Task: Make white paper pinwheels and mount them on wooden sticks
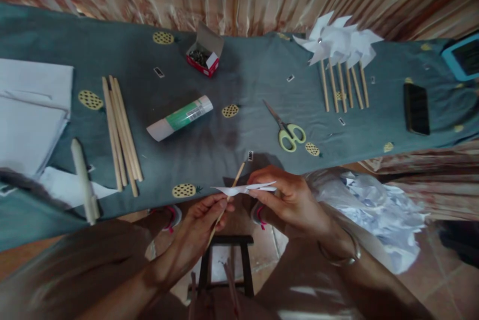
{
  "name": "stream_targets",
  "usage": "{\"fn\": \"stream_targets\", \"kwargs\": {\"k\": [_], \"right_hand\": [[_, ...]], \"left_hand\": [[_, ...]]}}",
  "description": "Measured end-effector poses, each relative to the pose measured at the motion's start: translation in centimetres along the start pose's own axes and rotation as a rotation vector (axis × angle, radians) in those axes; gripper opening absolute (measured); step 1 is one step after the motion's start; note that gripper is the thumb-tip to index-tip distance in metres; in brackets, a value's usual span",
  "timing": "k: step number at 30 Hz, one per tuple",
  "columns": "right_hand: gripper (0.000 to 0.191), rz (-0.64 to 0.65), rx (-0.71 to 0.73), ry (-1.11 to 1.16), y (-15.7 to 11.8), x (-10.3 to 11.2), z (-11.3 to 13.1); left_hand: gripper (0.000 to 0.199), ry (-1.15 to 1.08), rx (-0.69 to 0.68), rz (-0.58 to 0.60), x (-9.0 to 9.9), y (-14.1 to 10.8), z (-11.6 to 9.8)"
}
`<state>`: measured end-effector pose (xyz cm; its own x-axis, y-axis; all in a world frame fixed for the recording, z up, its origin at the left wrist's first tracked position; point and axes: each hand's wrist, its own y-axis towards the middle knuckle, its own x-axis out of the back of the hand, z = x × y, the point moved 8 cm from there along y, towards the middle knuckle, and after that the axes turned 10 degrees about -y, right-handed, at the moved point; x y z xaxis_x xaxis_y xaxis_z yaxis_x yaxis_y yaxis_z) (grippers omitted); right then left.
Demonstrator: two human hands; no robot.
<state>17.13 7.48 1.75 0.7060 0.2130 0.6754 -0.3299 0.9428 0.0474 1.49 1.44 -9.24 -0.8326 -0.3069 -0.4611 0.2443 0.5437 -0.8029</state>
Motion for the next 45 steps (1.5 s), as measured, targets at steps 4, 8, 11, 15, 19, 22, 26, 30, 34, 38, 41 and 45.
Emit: {"fn": "stream_targets", "kwargs": {"k": [4,8,11,15,19,22,26,30,34,38,41,45], "right_hand": [[0.006,-0.055,0.017,-0.069,0.3,0.3,-0.1],[0.006,-0.058,0.040,-0.099,0.4,0.1,-0.2],[0.005,-0.048,0.037,-0.114,0.3,-0.1,-0.4],[0.005,-0.060,0.033,-0.112,0.2,-0.2,-0.7],[0.006,-0.055,0.018,-0.096,0.1,-0.3,-0.8],[0.007,-0.060,0.010,-0.090,0.0,-0.3,-0.7],[0.009,-0.063,0.015,-0.061,-0.2,-0.2,-0.4],[0.013,-0.029,-0.009,-0.061,-0.6,-0.5,-0.7],[0.017,-0.021,0.004,-0.088,-0.8,-0.8,-0.7],[0.022,-0.055,0.058,-0.136,-0.7,-0.6,-0.3],[0.024,-0.067,0.098,-0.174,-0.5,-0.6,0.2],[0.024,-0.079,0.120,-0.184,-0.3,-0.5,0.4]], "left_hand": [[0.050,0.019,0.000,-0.013,0.3,0.3,0.0],[0.045,0.044,0.001,-0.010,0.5,0.6,0.1],[0.042,0.066,0.011,-0.006,0.5,0.7,0.1],[0.042,0.100,0.006,-0.030,0.6,0.7,0.0],[0.038,0.117,0.017,-0.083,1.0,0.7,0.1],[0.033,0.160,0.003,-0.077,1.0,0.7,0.0],[0.027,0.202,-0.014,-0.044,0.8,0.8,-0.1],[0.025,0.219,-0.004,-0.061,0.9,0.8,-0.2],[0.021,0.239,0.009,-0.049,0.7,0.8,-0.3],[0.019,0.237,0.006,-0.036,0.7,0.7,-0.4],[0.022,0.241,0.039,-0.046,1.0,0.6,-0.2],[0.029,0.260,0.080,-0.037,1.2,0.8,0.3]]}}
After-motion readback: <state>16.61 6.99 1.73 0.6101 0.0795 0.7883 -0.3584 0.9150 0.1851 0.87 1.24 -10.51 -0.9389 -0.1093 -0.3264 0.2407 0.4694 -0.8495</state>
